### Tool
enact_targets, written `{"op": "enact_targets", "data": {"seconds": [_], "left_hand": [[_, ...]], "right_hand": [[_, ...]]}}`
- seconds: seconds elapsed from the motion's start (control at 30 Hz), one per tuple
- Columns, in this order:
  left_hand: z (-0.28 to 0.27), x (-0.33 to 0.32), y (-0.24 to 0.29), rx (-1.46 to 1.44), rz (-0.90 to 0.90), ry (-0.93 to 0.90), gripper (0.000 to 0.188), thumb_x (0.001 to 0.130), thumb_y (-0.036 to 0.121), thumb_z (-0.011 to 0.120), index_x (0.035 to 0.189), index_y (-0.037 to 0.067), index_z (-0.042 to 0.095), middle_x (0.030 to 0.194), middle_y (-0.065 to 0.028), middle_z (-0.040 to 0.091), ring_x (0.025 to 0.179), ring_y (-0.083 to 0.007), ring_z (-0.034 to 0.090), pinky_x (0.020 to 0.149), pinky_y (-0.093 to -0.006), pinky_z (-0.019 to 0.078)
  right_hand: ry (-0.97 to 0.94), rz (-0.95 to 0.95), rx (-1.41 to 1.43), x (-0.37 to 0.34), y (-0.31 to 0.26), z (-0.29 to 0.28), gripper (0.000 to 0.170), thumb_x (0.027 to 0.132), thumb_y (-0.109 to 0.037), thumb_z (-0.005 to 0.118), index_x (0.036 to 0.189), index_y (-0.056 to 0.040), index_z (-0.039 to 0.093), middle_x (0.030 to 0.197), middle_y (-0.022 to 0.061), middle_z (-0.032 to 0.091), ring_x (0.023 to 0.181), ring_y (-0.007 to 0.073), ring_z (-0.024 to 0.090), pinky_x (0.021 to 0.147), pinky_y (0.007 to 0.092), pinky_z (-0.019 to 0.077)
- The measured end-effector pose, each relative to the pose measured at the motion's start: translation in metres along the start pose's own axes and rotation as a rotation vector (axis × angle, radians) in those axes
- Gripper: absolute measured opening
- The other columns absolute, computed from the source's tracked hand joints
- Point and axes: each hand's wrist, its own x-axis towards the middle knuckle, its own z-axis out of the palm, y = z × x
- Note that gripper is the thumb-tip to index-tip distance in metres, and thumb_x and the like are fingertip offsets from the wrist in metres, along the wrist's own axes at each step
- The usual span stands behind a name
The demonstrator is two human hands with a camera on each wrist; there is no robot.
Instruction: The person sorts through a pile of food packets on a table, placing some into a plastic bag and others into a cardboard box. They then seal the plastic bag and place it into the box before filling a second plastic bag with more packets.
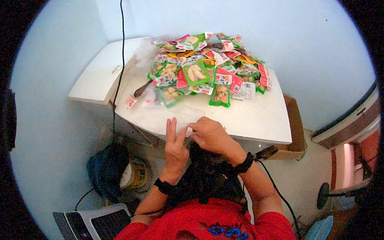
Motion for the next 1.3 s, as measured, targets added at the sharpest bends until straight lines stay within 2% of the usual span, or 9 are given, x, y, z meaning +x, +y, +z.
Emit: {"op": "enact_targets", "data": {"seconds": [0.13, 0.2, 0.3, 0.43, 0.63, 0.73, 0.87, 1.03, 1.3], "left_hand": [[-0.010, -0.001, -0.006, 0.063, 0.028, 0.121, 0.037, 0.083, -0.013, 0.048, 0.119, -0.011, 0.057, 0.144, -0.0289, 0.043, 0.135, -0.0484, 0.039, 0.111, -0.0510, 0.0356], [-0.028, 0.003, -0.004, 0.132, 0.051, 0.188, 0.038, 0.084, -0.014, 0.046, 0.121, -0.013, 0.056, 0.142, -0.0294, 0.045, 0.135, -0.0476, 0.041, 0.111, -0.0507, 0.0364], [-0.070, 0.008, 0.000, 0.253, 0.097, 0.279, 0.047, 0.083, -0.013, 0.039, 0.127, -0.011, 0.054, 0.139, -0.0295, 0.049, 0.133, -0.0451, 0.045, 0.113, -0.0495, 0.0352], [-0.122, 0.014, 0.018, 0.371, 0.053, 0.360, 0.054, 0.078, -0.017, 0.035, 0.129, -0.012, 0.052, 0.140, -0.0293, 0.049, 0.133, -0.0452, 0.045, 0.111, -0.0484, 0.0361], [-0.148, 0.015, 0.032, 0.486, -0.067, 0.383, 0.062, 0.072, -0.022, 0.032, 0.131, -0.013, 0.050, 0.142, -0.0310, 0.046, 0.133, -0.0447, 0.045, 0.109, -0.0451, 0.0386], [-0.141, 0.014, 0.026, 0.415, -0.101, 0.383, 0.062, 0.073, -0.021, 0.033, 0.132, -0.013, 0.049, 0.142, -0.0304, 0.046, 0.133, -0.0449, 0.045, 0.110, -0.0452, 0.0377], [-0.130, 0.020, 0.006, 0.373, -0.098, 0.341, 0.069, 0.070, -0.018, 0.034, 0.136, -0.006, 0.050, 0.144, -0.0259, 0.047, 0.135, -0.0402, 0.045, 0.113, -0.0430, 0.0333], [-0.100, 0.041, -0.005, 0.306, -0.036, 0.246, 0.063, 0.073, -0.023, 0.036, 0.134, -0.012, 0.047, 0.146, -0.0291, 0.042, 0.135, -0.0439, 0.041, 0.112, -0.0447, 0.0345], [-0.037, 0.075, 0.011, 0.112, 0.027, 0.092, 0.067, 0.070, -0.023, 0.037, 0.136, -0.011, 0.044, 0.148, -0.0277, 0.038, 0.139, -0.0429, 0.036, 0.114, -0.0450, 0.0327]], "right_hand": [[0.201, 0.229, 0.422, 0.015, 0.003, -0.023, 0.014, 0.086, -0.011, 0.066, 0.090, -0.0008, 0.074, 0.076, 0.0140, 0.071, 0.063, 0.0145, 0.066, 0.063, 0.0287, 0.0525], [0.336, 0.354, 0.381, 0.037, 0.014, -0.031, 0.014, 0.085, -0.010, 0.066, 0.094, -0.0029, 0.074, 0.079, 0.0132, 0.072, 0.066, 0.0193, 0.068, 0.064, 0.0299, 0.0533], [0.408, 0.197, 0.096, 0.078, 0.024, -0.026, 0.018, 0.083, -0.011, 0.067, 0.099, -0.0046, 0.073, 0.091, 0.0142, 0.072, 0.079, 0.0249, 0.069, 0.071, 0.0342, 0.0543], [0.217, -0.134, -0.102, 0.140, 0.033, 0.027, 0.036, 0.084, -0.024, 0.070, 0.116, -0.0082, 0.067, 0.130, 0.0170, 0.059, 0.119, 0.0371, 0.054, 0.101, 0.0445, 0.0434], [-0.118, -0.211, -0.442, 0.190, 0.017, 0.085, 0.075, 0.077, -0.056, 0.069, 0.137, -0.0136, 0.050, 0.137, 0.0133, 0.050, 0.133, 0.0375, 0.039, 0.100, 0.0686, 0.0326], [-0.095, -0.294, -0.512, 0.181, 0.028, 0.093, 0.072, 0.078, -0.054, 0.068, 0.134, -0.0125, 0.052, 0.134, 0.0130, 0.051, 0.131, 0.0371, 0.040, 0.099, 0.0666, 0.0336], [-0.180, -0.370, -0.440, 0.158, 0.034, 0.070, 0.060, 0.075, -0.037, 0.071, 0.126, -0.0125, 0.051, 0.120, 0.0124, 0.051, 0.133, 0.0326, 0.039, 0.098, 0.0615, 0.0357], [-0.160, -0.483, -0.447, 0.103, 0.047, 0.010, 0.055, 0.068, -0.016, 0.069, 0.119, -0.0137, 0.050, 0.118, 0.0084, 0.050, 0.130, 0.0292, 0.041, 0.101, 0.0581, 0.0334], [-0.110, -0.249, -0.549, 0.009, 0.103, -0.065, 0.037, 0.073, -0.006, 0.063, 0.109, -0.0103, 0.059, 0.106, 0.0094, 0.059, 0.112, 0.0277, 0.054, 0.102, 0.0470, 0.0358]]}}
